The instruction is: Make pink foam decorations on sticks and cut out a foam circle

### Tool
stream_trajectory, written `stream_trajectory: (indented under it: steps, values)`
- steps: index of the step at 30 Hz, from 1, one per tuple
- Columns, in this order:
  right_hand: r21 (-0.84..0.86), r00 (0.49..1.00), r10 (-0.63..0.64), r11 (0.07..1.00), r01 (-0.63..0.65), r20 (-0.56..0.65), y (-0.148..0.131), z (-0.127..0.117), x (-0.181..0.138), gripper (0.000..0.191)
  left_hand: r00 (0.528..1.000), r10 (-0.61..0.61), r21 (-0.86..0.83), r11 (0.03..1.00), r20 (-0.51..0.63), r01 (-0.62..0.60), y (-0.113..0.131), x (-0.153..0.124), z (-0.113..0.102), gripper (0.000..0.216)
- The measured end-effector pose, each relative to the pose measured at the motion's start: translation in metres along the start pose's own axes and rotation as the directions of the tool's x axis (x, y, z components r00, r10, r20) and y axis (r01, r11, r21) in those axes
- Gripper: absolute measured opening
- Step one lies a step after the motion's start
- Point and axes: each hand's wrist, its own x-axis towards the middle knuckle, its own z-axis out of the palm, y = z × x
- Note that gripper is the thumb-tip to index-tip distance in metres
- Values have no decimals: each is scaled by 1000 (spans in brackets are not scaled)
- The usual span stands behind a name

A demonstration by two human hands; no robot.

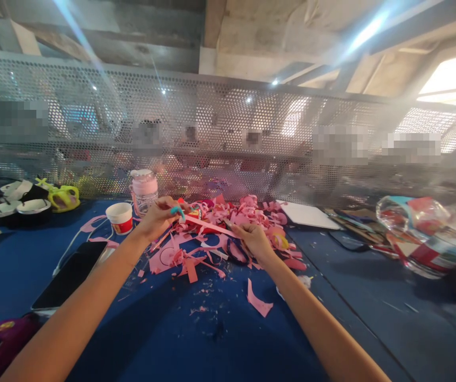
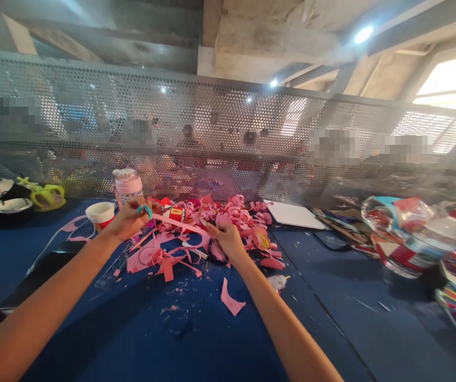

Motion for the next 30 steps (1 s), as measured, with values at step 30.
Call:
stream_trajectory:
  steps: [30]
  values:
    - [360, 935, -4, 923, -133, 354, 1, -9, -1, 39, 901, -250, 359, 926, 353, 116, 10, 4, -54, 13]
